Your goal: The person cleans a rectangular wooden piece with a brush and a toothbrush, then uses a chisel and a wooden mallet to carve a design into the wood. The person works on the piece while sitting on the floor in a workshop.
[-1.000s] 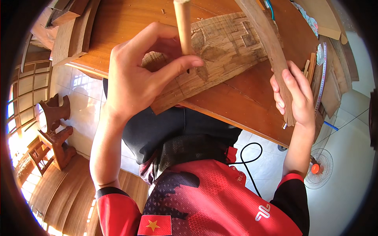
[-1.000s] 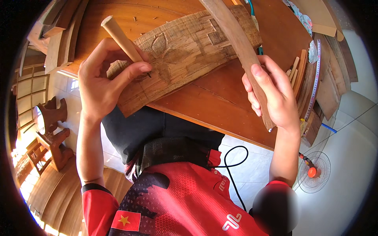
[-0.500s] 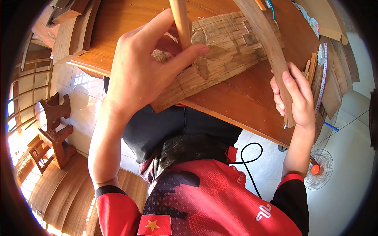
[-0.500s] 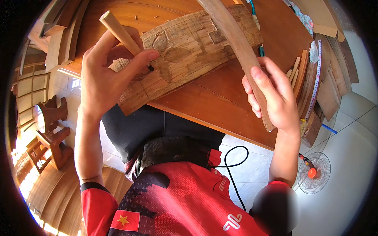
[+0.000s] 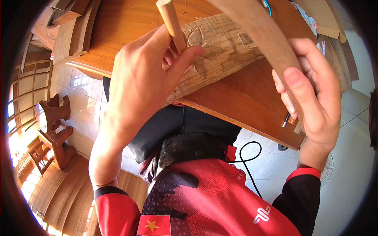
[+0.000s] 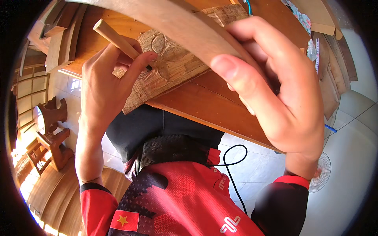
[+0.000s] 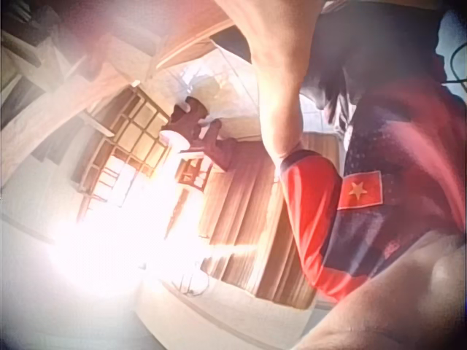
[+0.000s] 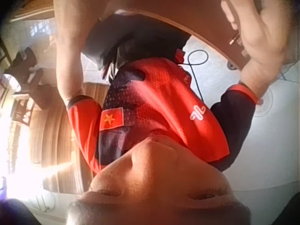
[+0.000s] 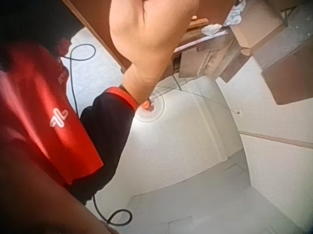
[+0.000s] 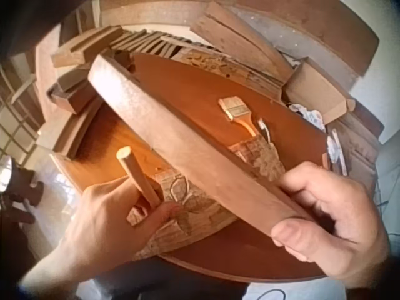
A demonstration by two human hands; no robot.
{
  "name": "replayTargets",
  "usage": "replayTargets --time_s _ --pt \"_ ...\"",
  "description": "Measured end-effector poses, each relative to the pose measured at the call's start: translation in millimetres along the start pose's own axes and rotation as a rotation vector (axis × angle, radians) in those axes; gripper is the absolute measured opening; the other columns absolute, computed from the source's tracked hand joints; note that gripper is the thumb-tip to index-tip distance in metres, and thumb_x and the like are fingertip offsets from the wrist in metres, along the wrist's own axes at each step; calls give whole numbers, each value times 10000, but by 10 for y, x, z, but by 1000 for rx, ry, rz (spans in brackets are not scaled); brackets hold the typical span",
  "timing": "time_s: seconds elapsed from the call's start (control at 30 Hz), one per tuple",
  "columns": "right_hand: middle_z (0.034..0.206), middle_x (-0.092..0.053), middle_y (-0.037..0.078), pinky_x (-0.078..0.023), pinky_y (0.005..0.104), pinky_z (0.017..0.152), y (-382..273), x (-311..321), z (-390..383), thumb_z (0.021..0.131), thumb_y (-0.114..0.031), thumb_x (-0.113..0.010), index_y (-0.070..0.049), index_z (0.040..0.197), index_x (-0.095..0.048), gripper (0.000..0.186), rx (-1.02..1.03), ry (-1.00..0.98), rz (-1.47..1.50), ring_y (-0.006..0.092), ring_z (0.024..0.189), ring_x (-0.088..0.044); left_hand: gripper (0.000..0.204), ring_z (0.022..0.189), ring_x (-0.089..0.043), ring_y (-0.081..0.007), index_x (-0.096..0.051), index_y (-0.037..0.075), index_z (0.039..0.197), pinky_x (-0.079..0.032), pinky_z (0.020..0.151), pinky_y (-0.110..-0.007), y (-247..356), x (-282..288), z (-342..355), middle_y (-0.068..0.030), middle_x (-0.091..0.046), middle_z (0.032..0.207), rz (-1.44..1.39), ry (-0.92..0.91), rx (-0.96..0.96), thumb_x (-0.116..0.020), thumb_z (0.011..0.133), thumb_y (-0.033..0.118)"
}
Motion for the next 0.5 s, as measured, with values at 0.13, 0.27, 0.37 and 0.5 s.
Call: replayTargets --time_s 0.13,0.27,0.37,0.5 --pt "853 -597 51 -317 207 514 -132 69 -18 1093 -338 -601 61 1361 -567 482 19 128 -12 31 590 -429 235 705 -770 -162 -791 -6 986 -570 642 -298 -37 -15 -2 -100 -782 776 59 -39 63 -847 957 220" --pt "846 -597 37 -313 204 516 -96 105 0 1085 -324 -611 44 1361 -585 461 -22 62 -109 28 582 -426 226 631 -720 -156 -811 15 975 -546 611 -307 22 -34 13 -100 -767 753 77 -58 17 -836 962 239" --pt "848 -598 34 -315 202 519 -135 165 -62 1079 -308 -617 35 1362 -594 444 66 125 -109 25 582 -429 221 602 -698 -159 -824 26 973 -536 602 -308 17 -23 14 -101 -752 728 52 -50 34 -839 958 246" --pt "859 -609 34 -308 204 519 -151 175 -100 1073 -281 -621 35 1372 -587 437 35 112 -142 20 590 -437 213 618 -717 -170 -834 30 980 -549 608 -312 19 -14 -17 -111 -760 735 44 -37 60 -843 953 241"
Point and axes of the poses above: each hand's wrist, its own z-axis towards the middle knuckle, its own x-axis out of the back of the hand, y = z × x, the point moved 10 cm from there along z, towards the middle knuckle
